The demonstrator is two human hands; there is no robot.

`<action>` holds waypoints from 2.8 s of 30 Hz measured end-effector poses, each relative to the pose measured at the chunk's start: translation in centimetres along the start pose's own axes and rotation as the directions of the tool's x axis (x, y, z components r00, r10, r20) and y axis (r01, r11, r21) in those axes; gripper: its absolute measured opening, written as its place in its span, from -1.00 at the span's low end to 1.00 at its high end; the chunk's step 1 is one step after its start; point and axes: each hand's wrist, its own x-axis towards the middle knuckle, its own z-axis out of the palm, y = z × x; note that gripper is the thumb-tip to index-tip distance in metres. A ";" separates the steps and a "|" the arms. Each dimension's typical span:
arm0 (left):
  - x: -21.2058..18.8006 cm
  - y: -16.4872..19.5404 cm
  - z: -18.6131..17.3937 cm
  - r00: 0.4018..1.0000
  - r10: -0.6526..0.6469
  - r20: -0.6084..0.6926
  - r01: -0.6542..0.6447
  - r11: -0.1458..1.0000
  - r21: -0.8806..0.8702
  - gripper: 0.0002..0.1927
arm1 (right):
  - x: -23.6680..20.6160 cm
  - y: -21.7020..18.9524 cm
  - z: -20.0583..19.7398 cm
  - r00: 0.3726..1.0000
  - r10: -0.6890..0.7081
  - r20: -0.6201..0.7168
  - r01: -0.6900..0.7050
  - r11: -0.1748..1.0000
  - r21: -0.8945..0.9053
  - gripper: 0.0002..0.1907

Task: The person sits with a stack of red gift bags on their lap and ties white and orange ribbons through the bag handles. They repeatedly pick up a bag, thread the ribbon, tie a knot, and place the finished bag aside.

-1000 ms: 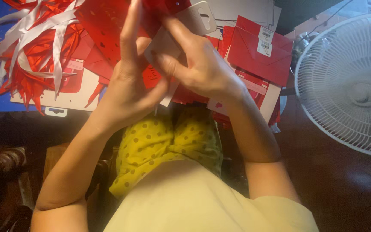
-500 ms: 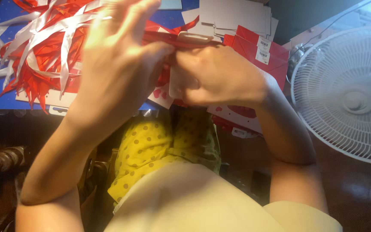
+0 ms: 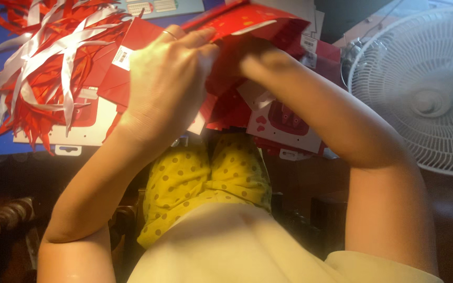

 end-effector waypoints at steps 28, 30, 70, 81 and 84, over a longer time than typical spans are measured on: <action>-2.1 -4.0 -4.3 0.996 -0.050 -0.077 0.076 0.914 0.398 -0.75 | -3.0 -7.0 -1.4 0.790 0.255 -0.557 -0.271 0.961 0.056 -0.83; -2.7 -4.4 -4.5 0.997 -0.049 -0.059 0.068 0.915 0.399 -0.67 | -7.6 -7.5 -1.2 0.719 0.210 -0.663 -0.228 0.972 0.060 -0.89; -9.7 -13.3 10.0 0.816 -0.522 -0.249 0.512 0.852 -0.111 -0.24 | 2.4 2.3 9.9 0.674 0.671 -0.307 0.403 0.015 0.915 -0.63; -8.0 -13.1 8.9 0.728 -0.658 0.192 0.400 0.180 -0.899 -0.24 | 2.4 1.0 8.3 0.783 0.589 -0.202 0.295 -0.065 0.953 -0.29; -7.3 -12.7 8.4 0.805 -0.558 0.200 0.461 0.377 -0.803 -0.31 | 3.3 1.5 9.2 0.758 0.537 -0.370 0.416 0.038 0.908 -0.31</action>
